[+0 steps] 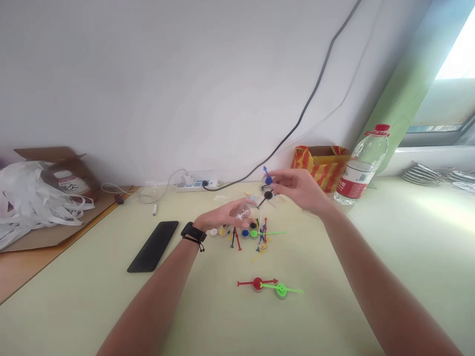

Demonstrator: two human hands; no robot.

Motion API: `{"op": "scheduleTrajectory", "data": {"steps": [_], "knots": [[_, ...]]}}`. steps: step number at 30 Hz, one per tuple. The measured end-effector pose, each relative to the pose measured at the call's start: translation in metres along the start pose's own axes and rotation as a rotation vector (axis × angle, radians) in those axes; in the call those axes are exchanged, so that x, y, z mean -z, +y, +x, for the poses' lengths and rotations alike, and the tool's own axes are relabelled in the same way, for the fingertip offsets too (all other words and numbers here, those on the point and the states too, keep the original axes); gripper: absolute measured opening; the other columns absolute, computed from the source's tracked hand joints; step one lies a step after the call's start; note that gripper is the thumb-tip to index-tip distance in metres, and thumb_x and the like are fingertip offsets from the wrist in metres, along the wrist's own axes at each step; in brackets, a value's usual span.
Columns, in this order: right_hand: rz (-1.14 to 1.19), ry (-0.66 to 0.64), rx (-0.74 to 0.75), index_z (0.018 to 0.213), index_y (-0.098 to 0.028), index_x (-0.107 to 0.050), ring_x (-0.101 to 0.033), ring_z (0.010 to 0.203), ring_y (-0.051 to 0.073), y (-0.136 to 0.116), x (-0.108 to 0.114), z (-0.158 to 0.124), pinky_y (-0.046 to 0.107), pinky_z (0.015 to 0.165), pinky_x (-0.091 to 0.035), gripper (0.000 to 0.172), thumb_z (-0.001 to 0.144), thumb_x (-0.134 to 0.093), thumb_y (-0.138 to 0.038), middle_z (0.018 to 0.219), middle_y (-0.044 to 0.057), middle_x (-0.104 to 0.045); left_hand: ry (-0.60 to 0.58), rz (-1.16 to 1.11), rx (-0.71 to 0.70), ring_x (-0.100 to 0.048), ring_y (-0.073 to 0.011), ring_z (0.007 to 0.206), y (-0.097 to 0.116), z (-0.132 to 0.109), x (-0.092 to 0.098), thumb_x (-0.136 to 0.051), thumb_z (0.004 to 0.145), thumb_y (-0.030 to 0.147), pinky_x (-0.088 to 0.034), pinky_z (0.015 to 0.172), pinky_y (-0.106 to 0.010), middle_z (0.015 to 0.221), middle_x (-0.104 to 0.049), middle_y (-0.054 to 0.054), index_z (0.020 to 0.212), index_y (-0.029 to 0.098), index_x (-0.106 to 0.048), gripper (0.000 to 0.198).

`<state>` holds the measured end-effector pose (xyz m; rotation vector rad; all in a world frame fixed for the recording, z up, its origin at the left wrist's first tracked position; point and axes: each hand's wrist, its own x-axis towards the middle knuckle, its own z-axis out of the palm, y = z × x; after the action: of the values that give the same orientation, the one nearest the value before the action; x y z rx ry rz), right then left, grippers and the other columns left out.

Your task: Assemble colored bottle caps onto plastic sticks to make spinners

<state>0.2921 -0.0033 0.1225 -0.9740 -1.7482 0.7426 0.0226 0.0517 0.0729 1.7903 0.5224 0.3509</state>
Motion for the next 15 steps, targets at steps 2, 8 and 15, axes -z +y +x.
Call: {"op": "scheduleTrajectory", "data": {"steps": [2,8,15], "knots": [[-0.061,-0.028,0.01,0.119,-0.021,-0.071,-0.07,0.084,0.021,-0.003,-0.01,0.0,0.038,0.083,-0.059,0.037,0.089,-0.07,-0.043,0.097,0.006,-0.074,-0.002,-0.015,-0.004,-0.06,-0.0242,0.098,-0.001,0.002,-0.002,-0.08,0.081,0.039,-0.047,0.088,-0.038,0.1,-0.056,-0.004,0.14,0.026,-0.05,0.068],[-0.156,0.009,0.06,0.106,-0.022,-0.062,-0.069,0.087,0.02,-0.005,-0.023,0.002,0.036,0.085,-0.057,0.026,0.095,-0.061,-0.046,0.093,0.006,-0.074,-0.008,0.01,-0.047,-0.058,-0.024,0.098,0.0,0.003,-0.004,-0.079,0.081,0.041,-0.046,0.088,-0.038,0.103,-0.058,-0.006,0.142,0.025,-0.051,0.069],[-0.004,0.308,0.106,0.095,-0.02,-0.072,-0.072,0.094,0.024,-0.007,-0.005,0.002,0.039,0.085,-0.06,0.036,0.089,-0.069,-0.056,0.1,0.009,-0.076,0.048,0.086,-0.039,-0.053,-0.0201,0.092,-0.002,-0.002,0.007,-0.078,0.082,0.041,-0.042,0.082,-0.032,0.1,-0.055,-0.003,0.14,0.027,-0.054,0.064]]}}
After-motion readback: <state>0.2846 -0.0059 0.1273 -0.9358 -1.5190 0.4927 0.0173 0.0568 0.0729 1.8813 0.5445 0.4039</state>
